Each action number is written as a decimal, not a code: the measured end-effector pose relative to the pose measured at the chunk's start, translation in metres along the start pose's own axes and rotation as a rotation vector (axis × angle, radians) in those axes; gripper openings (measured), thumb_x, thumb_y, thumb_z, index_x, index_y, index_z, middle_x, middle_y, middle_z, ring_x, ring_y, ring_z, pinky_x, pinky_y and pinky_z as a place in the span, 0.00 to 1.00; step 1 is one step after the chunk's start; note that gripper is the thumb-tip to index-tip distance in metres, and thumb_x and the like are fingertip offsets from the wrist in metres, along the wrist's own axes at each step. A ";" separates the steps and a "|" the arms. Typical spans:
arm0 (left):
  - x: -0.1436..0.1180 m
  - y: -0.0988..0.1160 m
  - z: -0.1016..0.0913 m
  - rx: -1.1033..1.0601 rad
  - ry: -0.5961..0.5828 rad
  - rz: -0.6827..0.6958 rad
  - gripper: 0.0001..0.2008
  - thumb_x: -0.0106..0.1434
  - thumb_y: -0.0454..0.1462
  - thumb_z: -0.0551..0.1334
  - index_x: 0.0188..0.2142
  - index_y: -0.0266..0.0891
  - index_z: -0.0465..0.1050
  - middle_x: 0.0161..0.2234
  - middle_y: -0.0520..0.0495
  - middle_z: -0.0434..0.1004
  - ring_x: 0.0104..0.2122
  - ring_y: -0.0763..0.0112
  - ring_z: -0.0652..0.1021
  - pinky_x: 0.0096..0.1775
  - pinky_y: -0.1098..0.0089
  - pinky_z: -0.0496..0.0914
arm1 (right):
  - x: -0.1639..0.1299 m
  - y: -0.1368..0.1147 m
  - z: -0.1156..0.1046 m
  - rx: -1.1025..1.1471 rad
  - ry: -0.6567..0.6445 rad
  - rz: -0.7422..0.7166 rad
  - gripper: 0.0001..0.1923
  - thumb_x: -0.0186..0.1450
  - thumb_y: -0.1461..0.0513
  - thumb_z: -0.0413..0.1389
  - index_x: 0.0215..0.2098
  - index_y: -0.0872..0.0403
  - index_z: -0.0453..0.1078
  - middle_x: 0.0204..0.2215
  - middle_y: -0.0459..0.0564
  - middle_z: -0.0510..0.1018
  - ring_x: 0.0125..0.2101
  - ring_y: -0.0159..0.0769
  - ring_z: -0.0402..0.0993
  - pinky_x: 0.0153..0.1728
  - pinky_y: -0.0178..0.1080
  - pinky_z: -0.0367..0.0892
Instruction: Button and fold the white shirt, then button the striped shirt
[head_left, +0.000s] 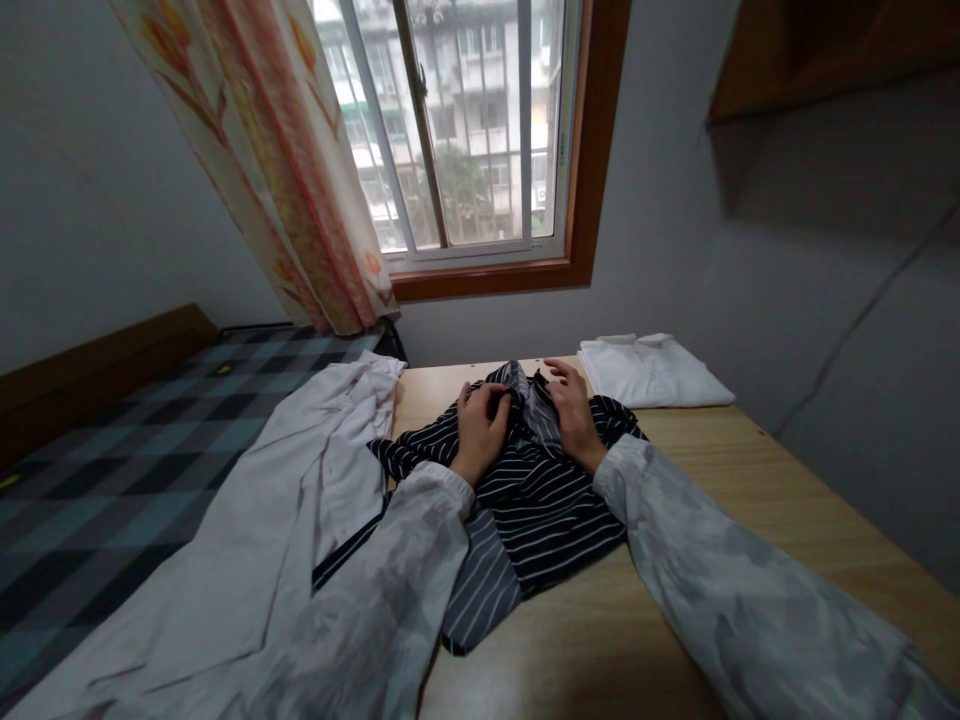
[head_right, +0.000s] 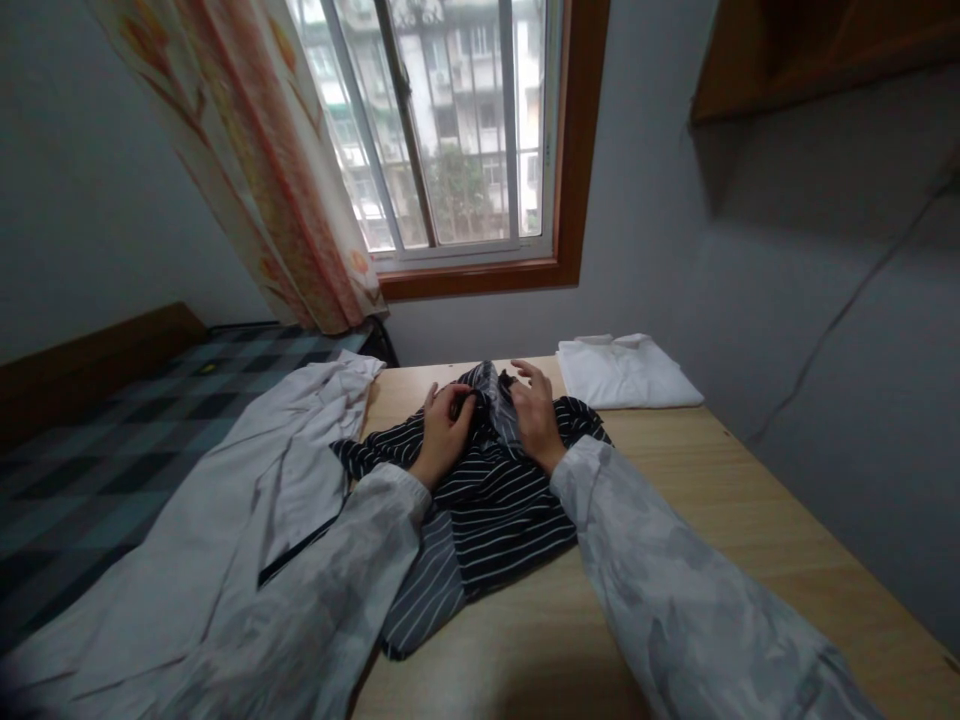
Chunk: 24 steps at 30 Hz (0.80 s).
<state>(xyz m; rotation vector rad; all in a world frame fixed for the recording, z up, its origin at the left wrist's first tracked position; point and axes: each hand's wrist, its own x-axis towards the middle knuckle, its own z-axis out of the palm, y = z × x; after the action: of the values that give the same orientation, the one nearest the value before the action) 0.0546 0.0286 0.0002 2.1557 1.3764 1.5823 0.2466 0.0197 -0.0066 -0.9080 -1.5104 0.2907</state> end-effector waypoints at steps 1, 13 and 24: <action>0.000 0.001 0.000 -0.029 -0.035 0.003 0.04 0.73 0.39 0.65 0.44 0.44 0.79 0.44 0.47 0.86 0.48 0.58 0.82 0.68 0.48 0.64 | 0.000 0.001 -0.001 0.050 -0.019 0.015 0.20 0.78 0.52 0.45 0.41 0.49 0.78 0.66 0.55 0.74 0.65 0.50 0.68 0.69 0.55 0.61; 0.003 -0.008 0.002 -0.288 -0.200 -0.106 0.11 0.72 0.46 0.68 0.42 0.42 0.85 0.40 0.46 0.86 0.42 0.60 0.82 0.50 0.60 0.75 | 0.001 0.023 0.012 0.111 -0.049 0.143 0.11 0.71 0.51 0.60 0.45 0.49 0.75 0.43 0.53 0.82 0.47 0.47 0.79 0.55 0.49 0.73; 0.002 -0.010 0.003 -0.255 -0.265 -0.083 0.16 0.77 0.34 0.54 0.48 0.43 0.82 0.48 0.45 0.82 0.53 0.61 0.80 0.61 0.59 0.72 | 0.002 0.022 0.011 0.028 -0.046 0.139 0.16 0.74 0.48 0.59 0.41 0.49 0.79 0.41 0.54 0.84 0.46 0.49 0.78 0.52 0.51 0.72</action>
<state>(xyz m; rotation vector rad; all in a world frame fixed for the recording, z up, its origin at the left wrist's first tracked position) 0.0509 0.0370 -0.0053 2.0389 1.1038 1.3052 0.2448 0.0390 -0.0212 -0.9921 -1.4840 0.4350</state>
